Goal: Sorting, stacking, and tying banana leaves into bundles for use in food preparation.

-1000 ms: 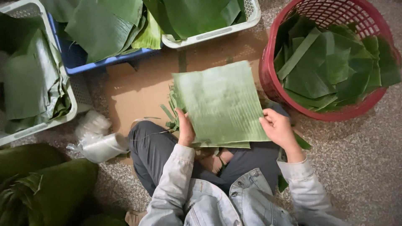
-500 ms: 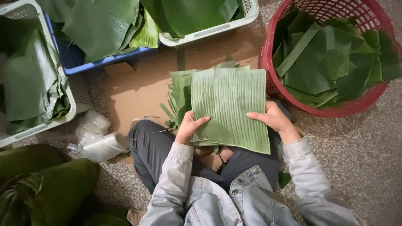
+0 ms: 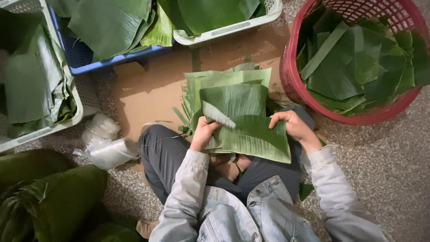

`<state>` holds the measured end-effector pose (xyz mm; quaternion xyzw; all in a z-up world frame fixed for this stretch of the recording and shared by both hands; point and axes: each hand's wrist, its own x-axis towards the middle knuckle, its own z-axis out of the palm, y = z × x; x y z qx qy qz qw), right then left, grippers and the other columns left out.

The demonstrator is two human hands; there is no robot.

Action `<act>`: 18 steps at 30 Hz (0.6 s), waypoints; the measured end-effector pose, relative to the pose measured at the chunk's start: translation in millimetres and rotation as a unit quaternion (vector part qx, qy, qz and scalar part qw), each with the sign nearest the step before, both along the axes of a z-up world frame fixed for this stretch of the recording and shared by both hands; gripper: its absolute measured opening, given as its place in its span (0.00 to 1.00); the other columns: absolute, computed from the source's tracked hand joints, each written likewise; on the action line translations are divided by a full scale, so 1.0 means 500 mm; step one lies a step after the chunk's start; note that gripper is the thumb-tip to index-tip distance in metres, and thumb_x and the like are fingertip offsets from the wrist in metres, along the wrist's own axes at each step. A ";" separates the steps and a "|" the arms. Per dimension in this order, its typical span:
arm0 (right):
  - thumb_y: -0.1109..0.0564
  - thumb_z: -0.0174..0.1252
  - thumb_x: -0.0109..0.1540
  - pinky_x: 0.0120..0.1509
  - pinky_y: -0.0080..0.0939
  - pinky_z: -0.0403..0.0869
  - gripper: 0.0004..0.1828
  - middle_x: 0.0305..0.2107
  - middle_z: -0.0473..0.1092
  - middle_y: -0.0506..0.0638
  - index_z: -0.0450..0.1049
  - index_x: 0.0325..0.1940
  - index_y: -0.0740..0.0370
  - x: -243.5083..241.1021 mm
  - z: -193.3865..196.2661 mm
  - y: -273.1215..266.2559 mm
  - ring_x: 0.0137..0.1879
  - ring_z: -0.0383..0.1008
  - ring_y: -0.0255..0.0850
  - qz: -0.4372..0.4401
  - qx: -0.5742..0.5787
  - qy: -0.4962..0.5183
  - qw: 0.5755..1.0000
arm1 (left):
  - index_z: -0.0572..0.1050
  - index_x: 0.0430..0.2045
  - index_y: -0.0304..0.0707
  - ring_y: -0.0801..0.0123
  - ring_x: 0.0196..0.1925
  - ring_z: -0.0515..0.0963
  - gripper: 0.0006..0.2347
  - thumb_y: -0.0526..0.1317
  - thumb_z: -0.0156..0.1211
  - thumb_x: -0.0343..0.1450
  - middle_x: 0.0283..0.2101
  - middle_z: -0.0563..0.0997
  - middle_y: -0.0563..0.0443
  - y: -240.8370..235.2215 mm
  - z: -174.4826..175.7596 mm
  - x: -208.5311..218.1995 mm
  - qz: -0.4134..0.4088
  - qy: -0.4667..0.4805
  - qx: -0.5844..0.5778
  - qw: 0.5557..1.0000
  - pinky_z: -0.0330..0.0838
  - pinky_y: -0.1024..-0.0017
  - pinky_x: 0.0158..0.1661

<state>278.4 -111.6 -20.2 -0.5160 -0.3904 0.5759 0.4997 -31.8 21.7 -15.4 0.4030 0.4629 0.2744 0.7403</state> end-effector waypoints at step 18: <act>0.29 0.61 0.59 0.50 0.52 0.76 0.27 0.32 0.79 0.49 0.79 0.44 0.52 -0.133 0.094 0.102 0.45 0.80 0.50 0.218 0.005 -0.474 0.853 | 0.81 0.19 0.40 0.62 0.51 0.82 0.05 0.36 0.69 0.66 0.38 0.85 0.42 0.003 -0.076 -0.009 -0.125 -0.084 0.227 0.962 0.18 0.50 0.72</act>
